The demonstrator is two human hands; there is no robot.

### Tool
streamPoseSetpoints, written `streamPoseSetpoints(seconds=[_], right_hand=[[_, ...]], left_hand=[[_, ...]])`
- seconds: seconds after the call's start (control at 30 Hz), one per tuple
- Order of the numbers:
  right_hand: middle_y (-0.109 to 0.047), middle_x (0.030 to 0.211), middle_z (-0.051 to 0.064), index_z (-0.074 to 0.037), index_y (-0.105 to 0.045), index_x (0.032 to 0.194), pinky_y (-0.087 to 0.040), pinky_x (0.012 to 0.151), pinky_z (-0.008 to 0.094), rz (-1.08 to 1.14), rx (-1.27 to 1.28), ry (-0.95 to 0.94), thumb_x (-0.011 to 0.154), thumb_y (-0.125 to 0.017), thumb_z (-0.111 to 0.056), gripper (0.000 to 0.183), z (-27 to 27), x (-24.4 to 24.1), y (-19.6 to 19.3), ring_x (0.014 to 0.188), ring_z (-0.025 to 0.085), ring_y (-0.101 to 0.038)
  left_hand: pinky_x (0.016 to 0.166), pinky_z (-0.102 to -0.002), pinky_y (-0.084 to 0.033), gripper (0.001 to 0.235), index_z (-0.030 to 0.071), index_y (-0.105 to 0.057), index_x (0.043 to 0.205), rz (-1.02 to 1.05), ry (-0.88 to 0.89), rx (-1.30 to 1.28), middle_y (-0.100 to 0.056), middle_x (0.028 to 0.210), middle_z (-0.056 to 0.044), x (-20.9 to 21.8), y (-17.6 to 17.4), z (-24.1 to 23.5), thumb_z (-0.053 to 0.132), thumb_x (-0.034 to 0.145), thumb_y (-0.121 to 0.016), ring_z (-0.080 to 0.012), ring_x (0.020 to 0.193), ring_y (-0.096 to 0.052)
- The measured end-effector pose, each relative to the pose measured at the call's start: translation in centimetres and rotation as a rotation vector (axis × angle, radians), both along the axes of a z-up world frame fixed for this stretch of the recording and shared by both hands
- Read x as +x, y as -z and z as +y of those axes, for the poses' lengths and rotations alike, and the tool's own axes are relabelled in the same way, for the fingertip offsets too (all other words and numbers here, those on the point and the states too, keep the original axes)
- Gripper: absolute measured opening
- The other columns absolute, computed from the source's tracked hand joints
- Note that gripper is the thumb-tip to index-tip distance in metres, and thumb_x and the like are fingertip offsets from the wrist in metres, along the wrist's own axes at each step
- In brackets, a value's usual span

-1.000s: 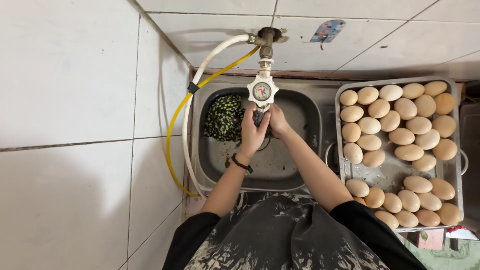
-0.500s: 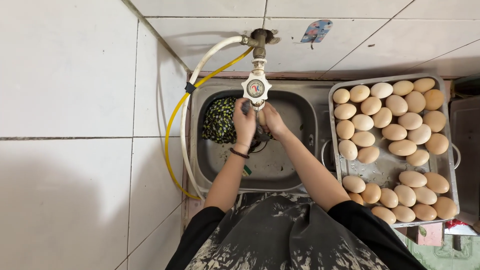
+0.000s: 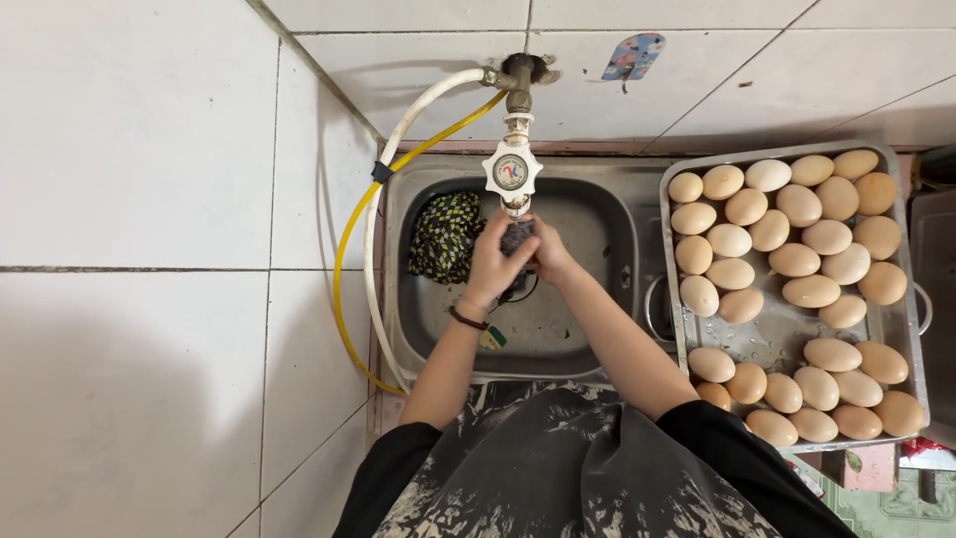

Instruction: Washing raw eggs with a scrubbing pad and placing them on a tray.

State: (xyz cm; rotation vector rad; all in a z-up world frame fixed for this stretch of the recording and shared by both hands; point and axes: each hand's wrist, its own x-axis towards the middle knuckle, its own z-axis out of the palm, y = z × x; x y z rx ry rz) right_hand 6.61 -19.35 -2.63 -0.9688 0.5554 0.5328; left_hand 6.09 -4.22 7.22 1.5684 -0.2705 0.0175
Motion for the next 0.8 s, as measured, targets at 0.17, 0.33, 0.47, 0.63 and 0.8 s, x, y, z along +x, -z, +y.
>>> streamPoseSetpoints(seconds=[0.17,0.33,0.47,0.63,0.8], right_hand=[[-0.05,0.085,0.006,-0.015,-0.057,0.117,-0.029,0.044,0.029,-0.058,-0.246,-0.071,0.11,-0.04,-0.045,0.035,0.2,-0.6,-1.4,0.057,0.015,-0.039],[-0.066,0.095,0.002,-0.015,-0.059,0.115,-0.057,0.065,0.032,-0.084,-0.086,0.153,0.103,-0.044,-0.035,0.027,-0.8,0.3,-1.0,0.081,0.013,-0.065],[-0.067,0.102,0.004,-0.013,-0.06,0.114,-0.057,0.074,0.031,-0.212,-0.169,0.105,0.106,-0.041,-0.033,0.03,-0.7,-0.1,-2.8,0.088,0.013,-0.065],[-0.067,0.116,0.006,-0.009,-0.062,0.129,-0.059,0.083,0.027,-0.309,-0.083,0.176,0.109,-0.042,-0.03,0.034,-1.8,0.8,-1.4,0.099,0.014,-0.066],[-0.063,0.091,0.004,-0.015,-0.058,0.119,-0.043,0.045,0.027,-0.085,-0.279,0.001,0.102,-0.037,-0.034,0.033,-0.6,-0.1,-6.7,0.064,0.01,-0.059]], left_hand=[[0.096,-0.037,-0.055,0.03,0.001,-0.066,0.12,0.085,-0.222,0.142,-0.073,0.113,-0.013,2.5,5.2,-1.3,0.015,0.094,-0.071,-0.0259,0.103,-0.071],[0.102,-0.044,-0.048,0.027,-0.002,-0.065,0.117,-0.355,-0.072,0.139,-0.066,0.126,-0.024,-0.5,-2.8,-3.3,0.008,0.093,-0.073,-0.0357,0.119,-0.063],[0.092,-0.037,-0.057,0.026,0.002,-0.066,0.115,0.137,-0.213,0.097,-0.076,0.11,-0.015,0.9,3.1,-3.4,0.017,0.095,-0.07,-0.0247,0.102,-0.075],[0.102,-0.042,-0.05,0.029,0.0,-0.065,0.118,-0.31,-0.172,0.143,-0.07,0.124,-0.021,-0.9,-2.7,-5.0,0.017,0.097,-0.073,-0.0306,0.117,-0.066],[0.09,-0.035,-0.057,0.022,0.004,-0.07,0.116,0.056,-0.258,0.165,-0.076,0.11,-0.012,3.0,6.9,-2.7,0.017,0.099,-0.068,-0.0236,0.101,-0.074]])
